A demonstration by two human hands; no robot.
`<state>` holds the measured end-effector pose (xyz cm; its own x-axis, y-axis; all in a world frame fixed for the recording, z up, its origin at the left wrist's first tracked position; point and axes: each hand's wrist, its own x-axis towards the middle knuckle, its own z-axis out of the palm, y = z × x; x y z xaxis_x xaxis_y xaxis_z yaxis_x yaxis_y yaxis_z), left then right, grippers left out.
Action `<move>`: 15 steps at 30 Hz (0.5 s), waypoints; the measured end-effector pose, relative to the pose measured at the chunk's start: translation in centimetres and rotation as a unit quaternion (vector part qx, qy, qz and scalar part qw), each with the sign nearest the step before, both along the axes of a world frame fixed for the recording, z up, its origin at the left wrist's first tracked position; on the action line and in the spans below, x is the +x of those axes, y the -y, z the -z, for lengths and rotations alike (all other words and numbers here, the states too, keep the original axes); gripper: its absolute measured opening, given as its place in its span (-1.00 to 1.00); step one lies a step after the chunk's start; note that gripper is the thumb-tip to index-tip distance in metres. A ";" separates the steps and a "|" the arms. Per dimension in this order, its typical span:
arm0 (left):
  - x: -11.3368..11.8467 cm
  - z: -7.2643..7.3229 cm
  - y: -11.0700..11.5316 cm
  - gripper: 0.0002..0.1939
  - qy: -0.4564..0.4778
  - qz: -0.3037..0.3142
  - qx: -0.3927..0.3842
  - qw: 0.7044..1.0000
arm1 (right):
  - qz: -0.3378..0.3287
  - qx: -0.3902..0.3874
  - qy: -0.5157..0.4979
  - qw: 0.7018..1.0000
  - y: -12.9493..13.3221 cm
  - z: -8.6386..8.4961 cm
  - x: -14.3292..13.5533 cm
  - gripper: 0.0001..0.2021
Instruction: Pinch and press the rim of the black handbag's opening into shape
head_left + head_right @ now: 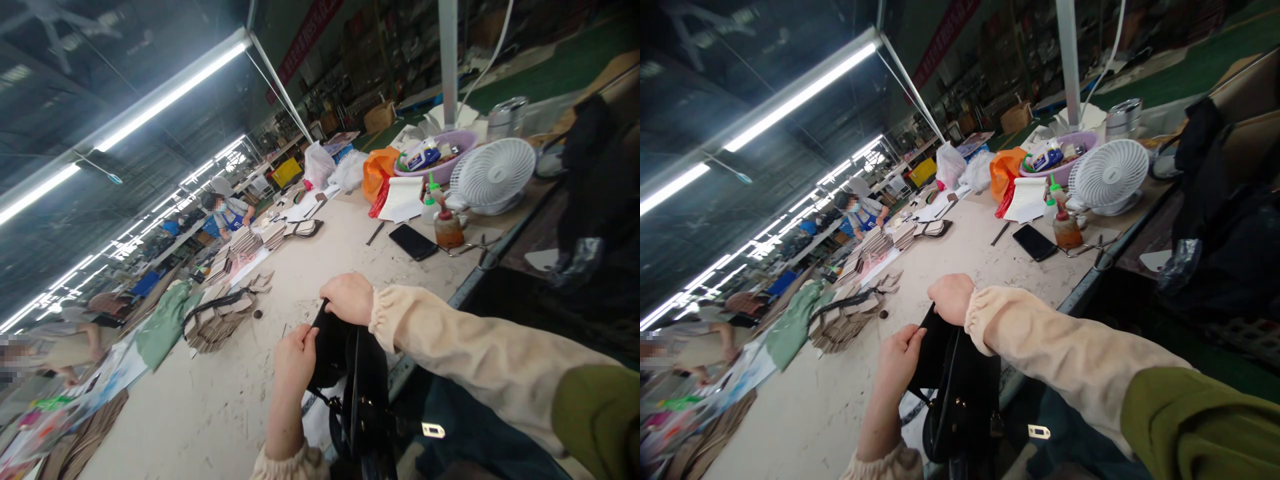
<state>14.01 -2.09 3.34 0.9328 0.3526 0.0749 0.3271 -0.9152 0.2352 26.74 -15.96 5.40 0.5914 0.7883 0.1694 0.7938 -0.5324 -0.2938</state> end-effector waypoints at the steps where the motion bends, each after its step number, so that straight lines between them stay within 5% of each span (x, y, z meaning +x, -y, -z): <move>1: 0.0 0.0 0.0 -0.67 0.000 0.001 -0.003 1.000 | 0.001 -0.001 0.000 1.000 0.0 0.0 0.0 -0.81; 15: 0.2 -0.7 0.8 -0.66 -0.027 0.000 0.016 1.000 | 0.001 -0.008 -0.003 1.000 -0.1 -0.5 -0.2 -0.81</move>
